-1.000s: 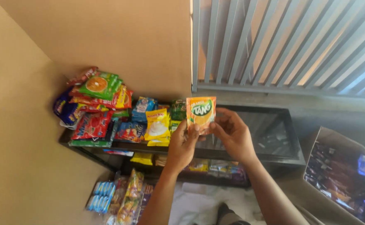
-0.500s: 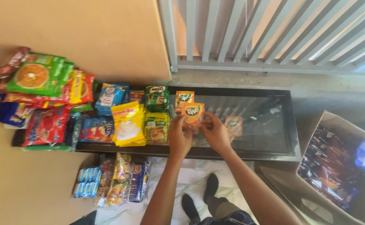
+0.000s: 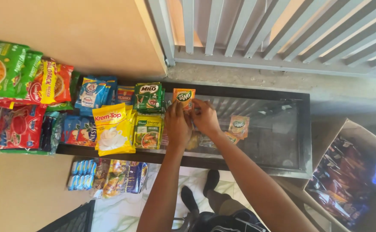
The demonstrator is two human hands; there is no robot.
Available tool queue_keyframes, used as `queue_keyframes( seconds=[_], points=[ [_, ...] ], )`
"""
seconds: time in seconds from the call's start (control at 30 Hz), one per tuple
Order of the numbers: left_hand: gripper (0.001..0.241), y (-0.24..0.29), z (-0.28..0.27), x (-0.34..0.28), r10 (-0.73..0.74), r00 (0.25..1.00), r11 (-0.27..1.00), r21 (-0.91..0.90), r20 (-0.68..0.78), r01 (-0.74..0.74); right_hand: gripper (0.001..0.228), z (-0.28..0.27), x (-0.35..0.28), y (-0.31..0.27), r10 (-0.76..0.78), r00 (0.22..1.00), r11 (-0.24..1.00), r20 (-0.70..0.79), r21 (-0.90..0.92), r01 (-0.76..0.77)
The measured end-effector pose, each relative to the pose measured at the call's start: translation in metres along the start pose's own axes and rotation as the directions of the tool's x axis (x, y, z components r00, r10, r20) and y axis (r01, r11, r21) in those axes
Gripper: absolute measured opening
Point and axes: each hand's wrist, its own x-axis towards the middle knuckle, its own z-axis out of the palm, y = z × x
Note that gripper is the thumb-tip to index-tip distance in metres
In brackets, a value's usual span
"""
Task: Arranging various beverage and food packets on a shelf and inside a glass-top display case.
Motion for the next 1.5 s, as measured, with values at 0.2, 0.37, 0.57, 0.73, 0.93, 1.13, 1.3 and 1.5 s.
queue_keyframes(
  seconds=[0.2,0.37,0.57,0.73,0.93,1.13,1.3,1.5],
  points=[
    [0.043,0.007,-0.011,0.002,-0.008,1.0,0.999,-0.035,-0.009,0.007,0.039,-0.005,-0.003,-0.015,0.02,1.0,0.999,0.009,-0.042,-0.019],
    [0.039,0.03,-0.047,-0.025,-0.016,0.999,0.991,-0.136,-0.032,0.011,0.036,-0.033,-0.045,-0.053,0.001,0.999,0.999,-0.039,-0.035,-0.003],
    [0.02,0.063,-0.095,-0.124,-0.109,0.982,0.863,-0.475,0.154,0.171,0.018,-0.072,-0.157,-0.054,0.126,0.965,0.98,0.229,0.123,-0.157],
    [0.016,0.054,-0.087,-0.205,-0.17,0.896,0.748,-0.538,0.41,0.388,0.015,-0.076,-0.244,0.0,0.209,0.895,0.965,0.393,0.064,-0.253],
    [0.017,0.009,0.01,-0.237,-0.162,0.827,0.819,-0.394,0.539,0.418,0.021,-0.056,-0.276,0.122,0.506,0.847,0.861,0.162,-0.031,-0.508],
    [0.041,-0.015,0.134,-0.221,0.097,0.944,0.884,-0.463,0.316,0.064,0.029,-0.038,-0.257,0.243,0.212,0.957,0.977,-0.196,0.022,-0.212],
    [0.051,0.0,0.186,-0.188,-0.167,0.844,0.752,-0.488,0.509,0.443,0.033,-0.013,-0.232,0.321,0.515,0.852,0.774,-0.096,-0.375,-0.51],
    [0.035,-0.027,0.251,-0.212,-0.159,0.848,0.844,-0.377,0.506,0.383,0.03,-0.026,-0.203,0.276,0.445,0.872,0.869,-0.204,-0.136,-0.475]
  ],
)
